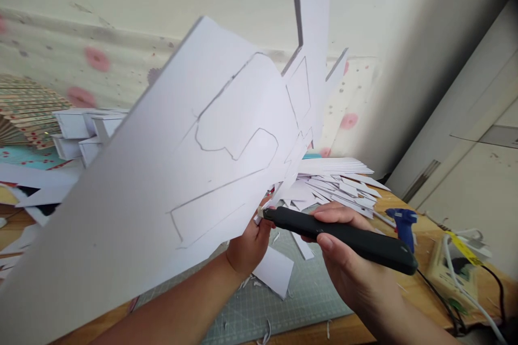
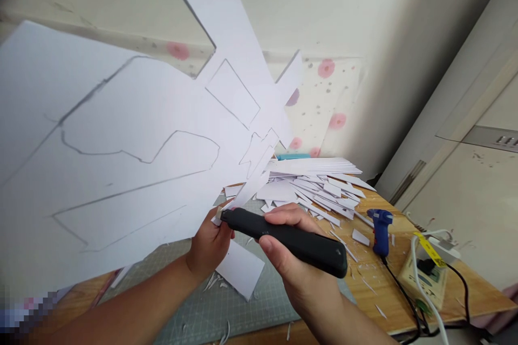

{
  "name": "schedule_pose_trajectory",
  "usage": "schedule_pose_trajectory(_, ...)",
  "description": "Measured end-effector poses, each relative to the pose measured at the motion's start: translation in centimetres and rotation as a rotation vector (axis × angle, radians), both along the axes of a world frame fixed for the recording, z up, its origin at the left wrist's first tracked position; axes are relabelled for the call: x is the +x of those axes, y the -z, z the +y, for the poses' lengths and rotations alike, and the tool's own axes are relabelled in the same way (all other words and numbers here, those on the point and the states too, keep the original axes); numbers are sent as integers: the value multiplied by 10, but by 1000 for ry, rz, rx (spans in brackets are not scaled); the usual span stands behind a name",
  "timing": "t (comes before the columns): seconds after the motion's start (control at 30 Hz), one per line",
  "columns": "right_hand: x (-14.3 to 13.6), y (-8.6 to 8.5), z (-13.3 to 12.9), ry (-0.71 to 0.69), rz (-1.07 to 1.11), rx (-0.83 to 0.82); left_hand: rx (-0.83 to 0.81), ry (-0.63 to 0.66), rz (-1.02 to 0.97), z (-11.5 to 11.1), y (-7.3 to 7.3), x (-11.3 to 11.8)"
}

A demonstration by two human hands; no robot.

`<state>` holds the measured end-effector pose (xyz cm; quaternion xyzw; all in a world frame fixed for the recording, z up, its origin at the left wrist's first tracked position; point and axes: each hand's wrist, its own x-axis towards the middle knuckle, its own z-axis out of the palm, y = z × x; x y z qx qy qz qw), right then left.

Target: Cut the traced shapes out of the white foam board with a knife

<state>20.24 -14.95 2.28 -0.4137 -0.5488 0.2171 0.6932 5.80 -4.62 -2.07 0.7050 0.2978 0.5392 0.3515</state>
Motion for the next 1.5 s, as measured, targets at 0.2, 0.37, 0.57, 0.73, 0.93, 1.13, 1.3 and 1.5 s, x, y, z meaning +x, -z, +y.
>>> schedule_pose_trajectory(0.2,1,-4,1,-1,65,6,31,57,1,0,2,0)
schedule_pose_trajectory(0.37,2,-6,0,11,72,9,27,74,7,0,5,0)
schedule_pose_trajectory(0.57,8,-4,0,92,-21,24,25,82,31,0,5,0)
schedule_pose_trajectory(0.73,11,-4,0,149,-80,27,31,82,52,-1,5,-1)
schedule_pose_trajectory(0.93,13,-7,1,185,-95,48,23,43,70,-6,-4,0)
schedule_pose_trajectory(1.13,18,-10,3,113,-64,64,38,54,75,-7,-14,0)
schedule_pose_trajectory(1.3,18,-6,4,100,-90,82,-7,57,67,-5,-11,0)
schedule_pose_trajectory(1.5,15,-8,4,-86,84,-6,-136,99,21,-3,-15,1)
